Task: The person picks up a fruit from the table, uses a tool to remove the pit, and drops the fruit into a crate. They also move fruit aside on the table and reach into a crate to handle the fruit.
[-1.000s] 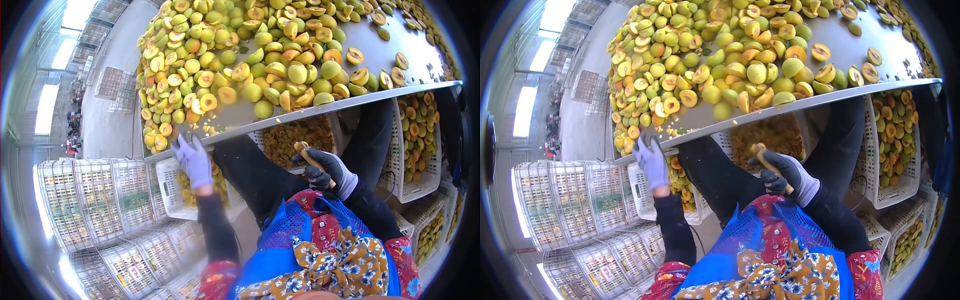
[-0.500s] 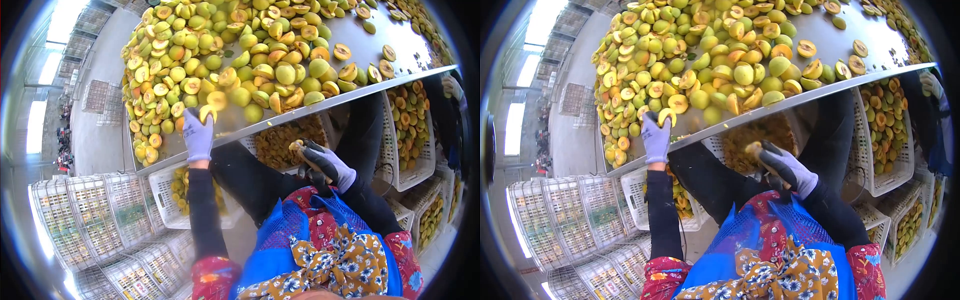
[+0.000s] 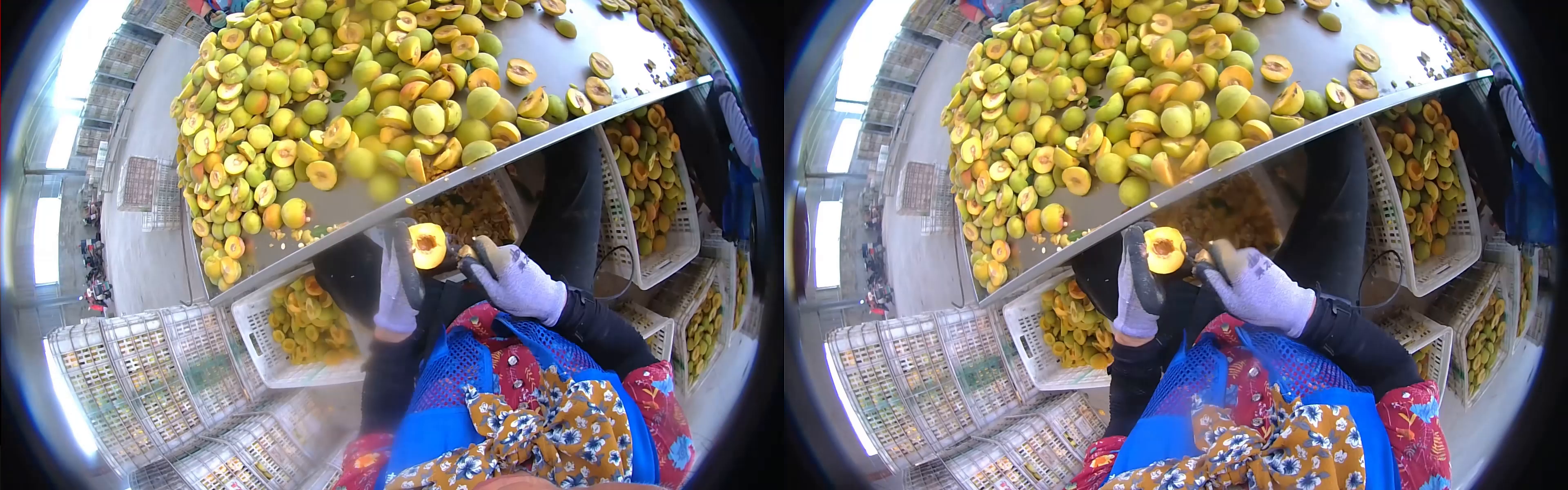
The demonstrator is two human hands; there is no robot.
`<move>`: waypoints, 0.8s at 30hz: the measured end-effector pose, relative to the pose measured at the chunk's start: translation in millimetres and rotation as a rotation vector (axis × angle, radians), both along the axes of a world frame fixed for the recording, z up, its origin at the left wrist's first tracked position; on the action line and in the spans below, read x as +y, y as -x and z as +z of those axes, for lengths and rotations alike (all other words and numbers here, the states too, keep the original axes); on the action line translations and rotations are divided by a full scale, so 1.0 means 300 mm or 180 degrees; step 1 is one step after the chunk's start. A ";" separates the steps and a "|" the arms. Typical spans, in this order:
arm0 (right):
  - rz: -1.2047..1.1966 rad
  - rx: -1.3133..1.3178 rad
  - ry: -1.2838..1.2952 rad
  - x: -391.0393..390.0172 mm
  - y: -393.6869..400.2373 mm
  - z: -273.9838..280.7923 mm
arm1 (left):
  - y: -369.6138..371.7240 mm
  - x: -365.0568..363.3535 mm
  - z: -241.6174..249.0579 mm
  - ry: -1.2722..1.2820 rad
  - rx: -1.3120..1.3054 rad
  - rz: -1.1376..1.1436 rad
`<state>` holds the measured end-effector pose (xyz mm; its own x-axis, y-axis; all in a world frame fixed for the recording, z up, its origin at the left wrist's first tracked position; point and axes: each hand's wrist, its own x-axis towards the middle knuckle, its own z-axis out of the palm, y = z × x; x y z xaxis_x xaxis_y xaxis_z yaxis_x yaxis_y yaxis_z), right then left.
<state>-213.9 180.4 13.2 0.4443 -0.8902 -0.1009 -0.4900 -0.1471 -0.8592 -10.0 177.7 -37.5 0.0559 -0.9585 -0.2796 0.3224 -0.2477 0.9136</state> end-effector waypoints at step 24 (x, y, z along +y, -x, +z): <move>0.0180 -0.0170 -0.0617 0.027 -0.010 -0.049 | 0.135 0.072 0.007 0.0627 -0.1455 -0.0034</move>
